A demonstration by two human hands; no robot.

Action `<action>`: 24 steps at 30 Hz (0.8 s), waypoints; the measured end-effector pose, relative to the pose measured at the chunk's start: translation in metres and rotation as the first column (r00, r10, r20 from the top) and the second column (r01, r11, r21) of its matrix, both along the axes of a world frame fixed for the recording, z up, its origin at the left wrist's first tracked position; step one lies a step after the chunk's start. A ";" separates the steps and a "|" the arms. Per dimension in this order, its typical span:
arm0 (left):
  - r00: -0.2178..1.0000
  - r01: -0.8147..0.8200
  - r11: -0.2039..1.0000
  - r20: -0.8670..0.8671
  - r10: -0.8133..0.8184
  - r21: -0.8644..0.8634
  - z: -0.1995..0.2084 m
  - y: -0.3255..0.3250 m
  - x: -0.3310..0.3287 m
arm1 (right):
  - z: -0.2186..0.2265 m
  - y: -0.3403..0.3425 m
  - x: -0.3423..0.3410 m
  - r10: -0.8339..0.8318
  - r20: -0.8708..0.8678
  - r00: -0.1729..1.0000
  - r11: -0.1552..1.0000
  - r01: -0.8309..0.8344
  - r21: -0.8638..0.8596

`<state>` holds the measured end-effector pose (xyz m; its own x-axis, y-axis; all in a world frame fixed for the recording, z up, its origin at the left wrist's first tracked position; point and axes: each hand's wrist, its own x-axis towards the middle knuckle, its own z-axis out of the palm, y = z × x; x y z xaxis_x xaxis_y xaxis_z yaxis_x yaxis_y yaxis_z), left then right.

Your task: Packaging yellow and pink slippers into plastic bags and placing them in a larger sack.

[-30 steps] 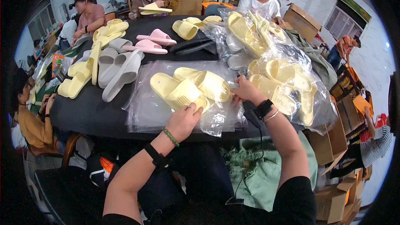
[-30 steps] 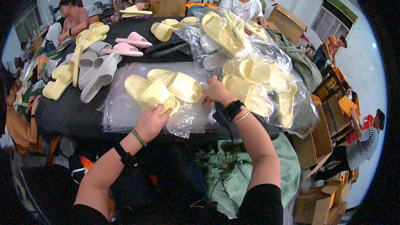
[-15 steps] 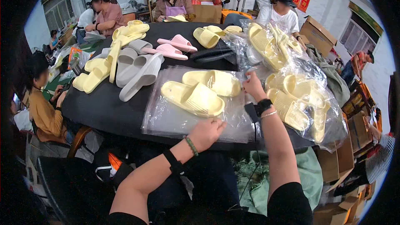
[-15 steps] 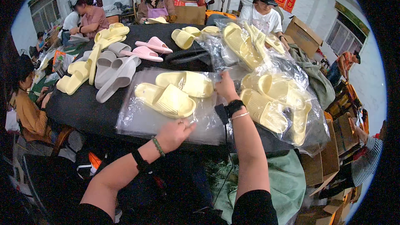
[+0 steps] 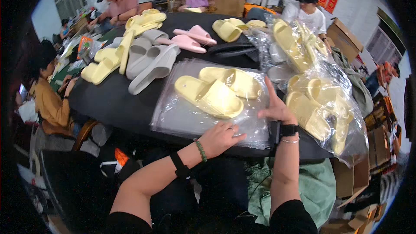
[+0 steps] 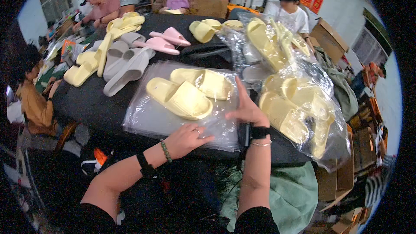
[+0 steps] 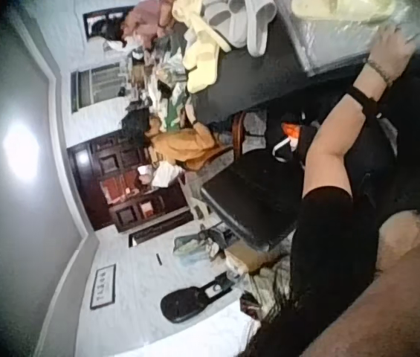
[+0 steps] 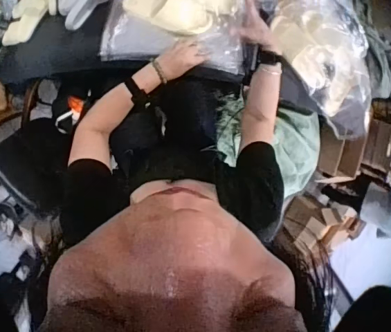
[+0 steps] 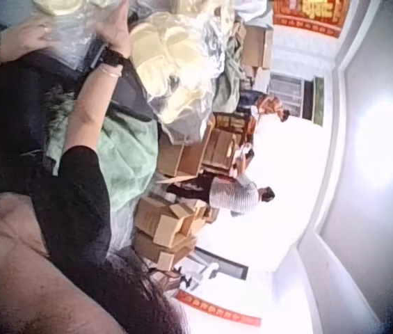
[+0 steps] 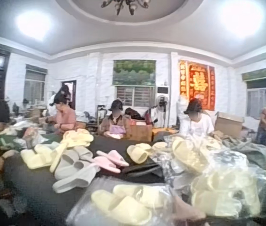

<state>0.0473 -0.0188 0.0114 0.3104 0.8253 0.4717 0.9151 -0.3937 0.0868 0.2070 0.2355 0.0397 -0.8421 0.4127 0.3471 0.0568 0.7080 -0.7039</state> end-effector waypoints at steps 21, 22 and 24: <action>-0.058 0.317 0.668 0.689 0.722 -0.673 0.061 0.007 -0.221 | -0.007 0.006 0.024 -0.092 0.505 0.858 0.995 0.065 0.071; 0.024 0.382 0.620 0.678 0.734 -0.685 0.071 0.012 -0.211 | -0.003 0.004 0.025 -0.112 0.501 0.858 0.994 0.088 0.072; 0.110 0.439 0.637 0.742 0.662 -0.633 0.075 0.011 -0.219 | 0.008 -0.006 0.019 -0.104 0.535 0.838 0.995 0.087 0.058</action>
